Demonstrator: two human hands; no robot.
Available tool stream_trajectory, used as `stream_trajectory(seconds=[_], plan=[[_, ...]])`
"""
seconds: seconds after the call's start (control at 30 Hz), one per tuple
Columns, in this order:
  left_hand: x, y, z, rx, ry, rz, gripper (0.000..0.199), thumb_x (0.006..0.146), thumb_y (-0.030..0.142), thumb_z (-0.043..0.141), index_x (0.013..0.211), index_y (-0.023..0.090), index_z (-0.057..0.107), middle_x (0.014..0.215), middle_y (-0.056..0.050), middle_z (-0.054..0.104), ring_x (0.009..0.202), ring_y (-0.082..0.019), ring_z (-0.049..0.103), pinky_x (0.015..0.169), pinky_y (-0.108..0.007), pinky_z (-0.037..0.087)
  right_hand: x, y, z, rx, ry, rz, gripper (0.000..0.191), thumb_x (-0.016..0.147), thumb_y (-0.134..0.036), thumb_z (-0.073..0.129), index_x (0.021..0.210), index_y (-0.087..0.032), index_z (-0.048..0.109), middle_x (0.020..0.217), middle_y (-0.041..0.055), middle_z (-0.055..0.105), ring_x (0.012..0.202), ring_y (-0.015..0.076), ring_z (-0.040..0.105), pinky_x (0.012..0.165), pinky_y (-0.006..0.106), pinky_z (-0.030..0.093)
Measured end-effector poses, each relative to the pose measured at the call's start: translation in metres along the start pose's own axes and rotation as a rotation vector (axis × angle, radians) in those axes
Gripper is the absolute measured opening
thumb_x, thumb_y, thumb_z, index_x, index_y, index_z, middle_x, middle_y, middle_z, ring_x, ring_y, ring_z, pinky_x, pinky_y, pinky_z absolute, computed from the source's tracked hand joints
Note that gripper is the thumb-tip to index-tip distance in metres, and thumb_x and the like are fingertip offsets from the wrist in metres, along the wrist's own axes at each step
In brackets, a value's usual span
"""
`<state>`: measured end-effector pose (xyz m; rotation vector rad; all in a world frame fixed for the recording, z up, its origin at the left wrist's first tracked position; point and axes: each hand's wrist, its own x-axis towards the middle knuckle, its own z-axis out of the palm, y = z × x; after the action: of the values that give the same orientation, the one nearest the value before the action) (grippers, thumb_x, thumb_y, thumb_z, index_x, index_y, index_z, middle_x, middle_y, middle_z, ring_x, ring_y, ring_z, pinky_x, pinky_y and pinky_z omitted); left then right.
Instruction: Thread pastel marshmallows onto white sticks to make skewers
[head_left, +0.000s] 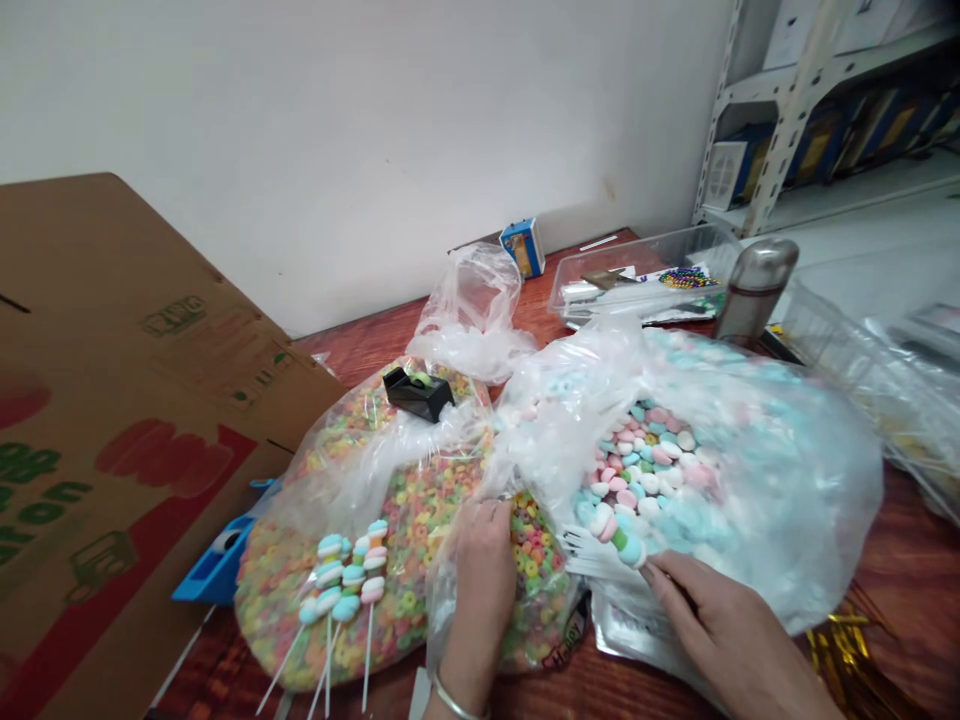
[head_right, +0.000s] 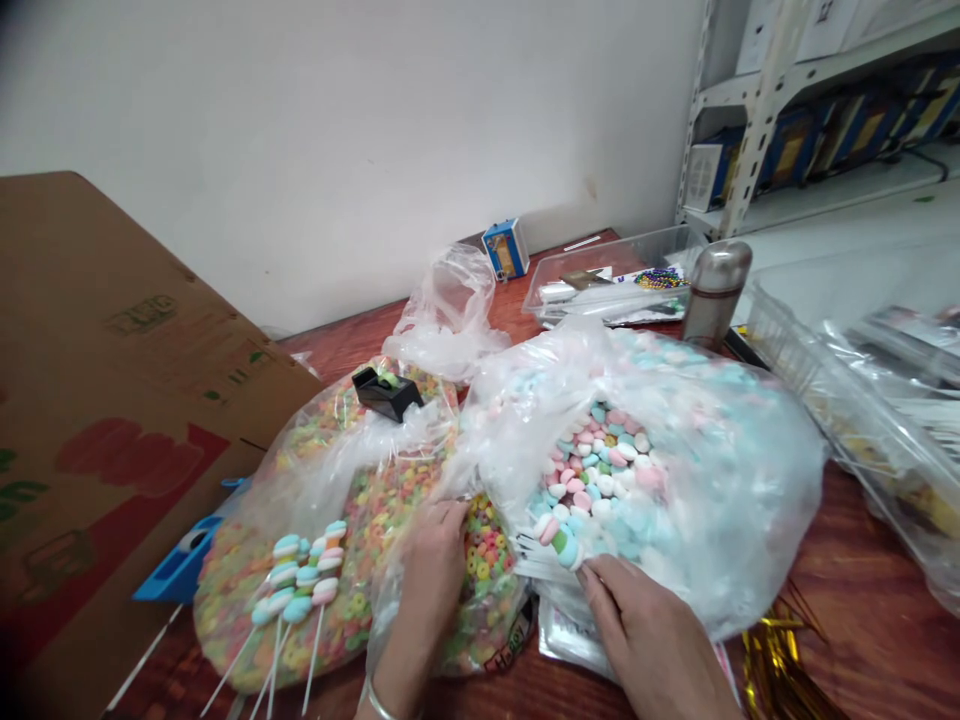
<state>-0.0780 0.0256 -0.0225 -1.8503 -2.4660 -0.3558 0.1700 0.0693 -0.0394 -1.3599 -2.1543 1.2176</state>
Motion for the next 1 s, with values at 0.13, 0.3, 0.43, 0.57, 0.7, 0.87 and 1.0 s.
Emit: stream_trajectory(seconds=[0.13,0.3,0.43,0.57,0.7,0.87,1.0], plan=[[0.003,0.001,-0.005,-0.028,-0.039,0.026,0.033,0.085,0.004,0.043,0.105,0.019,0.064,0.105,-0.009,0.065,0.104,-0.025,0.055,0.094,-0.04,0.043,-0.001,-0.001,-0.001,-0.013,-0.029,0.001,0.038,0.097,-0.048,0.029,0.086,-0.027,0.06,0.089,0.0031,0.068,0.084,0.023,0.063,0.074,0.033,0.04],[0.004,-0.001,-0.007,-0.01,-0.04,-0.028,0.022,0.085,0.007,0.044,0.082,0.019,0.063,0.092,-0.009,0.064,0.093,-0.025,0.057,0.084,-0.039,0.045,-0.004,-0.003,0.003,-0.058,-0.06,-0.034,0.037,0.098,-0.043,0.029,0.089,-0.026,0.061,0.087,0.0028,0.068,0.081,0.0218,0.064,0.071,0.031,0.041],[0.002,0.002,-0.009,-0.201,0.034,-0.108,0.015,0.084,0.014,0.051,0.079,0.02,0.063,0.09,-0.008,0.065,0.092,-0.026,0.059,0.084,-0.041,0.044,-0.006,-0.006,0.009,-0.097,-0.062,-0.089,0.035,0.099,-0.038,0.03,0.083,-0.026,0.059,0.083,0.0017,0.068,0.079,0.0208,0.065,0.068,0.029,0.042],[0.001,0.013,-0.012,-0.86,-0.039,-0.338,0.008,0.08,0.026,0.064,0.081,0.019,0.066,0.081,-0.005,0.068,0.079,-0.022,0.063,0.076,-0.035,0.049,-0.006,-0.014,0.015,-0.112,-0.057,-0.14,0.033,0.099,-0.035,0.031,0.083,-0.026,0.058,0.083,0.0005,0.068,0.078,0.0198,0.065,0.068,0.028,0.043],[-0.002,0.025,-0.011,-1.52,-0.201,-0.563,0.021,0.071,0.031,0.077,0.079,0.014,0.065,0.073,-0.003,0.066,0.063,-0.013,0.061,0.062,-0.024,0.051,-0.005,-0.018,0.02,-0.126,-0.046,-0.167,0.033,0.1,-0.034,0.03,0.084,-0.026,0.058,0.082,0.0001,0.067,0.076,0.0196,0.065,0.066,0.028,0.043],[-0.007,0.033,-0.008,-1.763,-0.247,-0.677,0.028,0.066,0.027,0.083,0.084,0.012,0.068,0.068,-0.001,0.065,0.057,-0.008,0.059,0.058,-0.018,0.051,-0.007,-0.015,0.02,-0.152,-0.032,-0.168,0.032,0.1,-0.034,0.031,0.082,-0.027,0.057,0.08,-0.0011,0.067,0.075,0.0188,0.065,0.065,0.028,0.042],[-0.009,0.039,-0.009,-1.717,-0.194,-0.685,0.031,0.062,0.026,0.085,0.085,0.013,0.071,0.072,-0.002,0.066,0.061,-0.01,0.06,0.061,-0.021,0.052,-0.008,-0.013,0.02,-0.213,0.002,-0.159,0.031,0.099,-0.032,0.032,0.082,-0.028,0.057,0.079,-0.0022,0.067,0.073,0.0185,0.067,0.062,0.028,0.041]])
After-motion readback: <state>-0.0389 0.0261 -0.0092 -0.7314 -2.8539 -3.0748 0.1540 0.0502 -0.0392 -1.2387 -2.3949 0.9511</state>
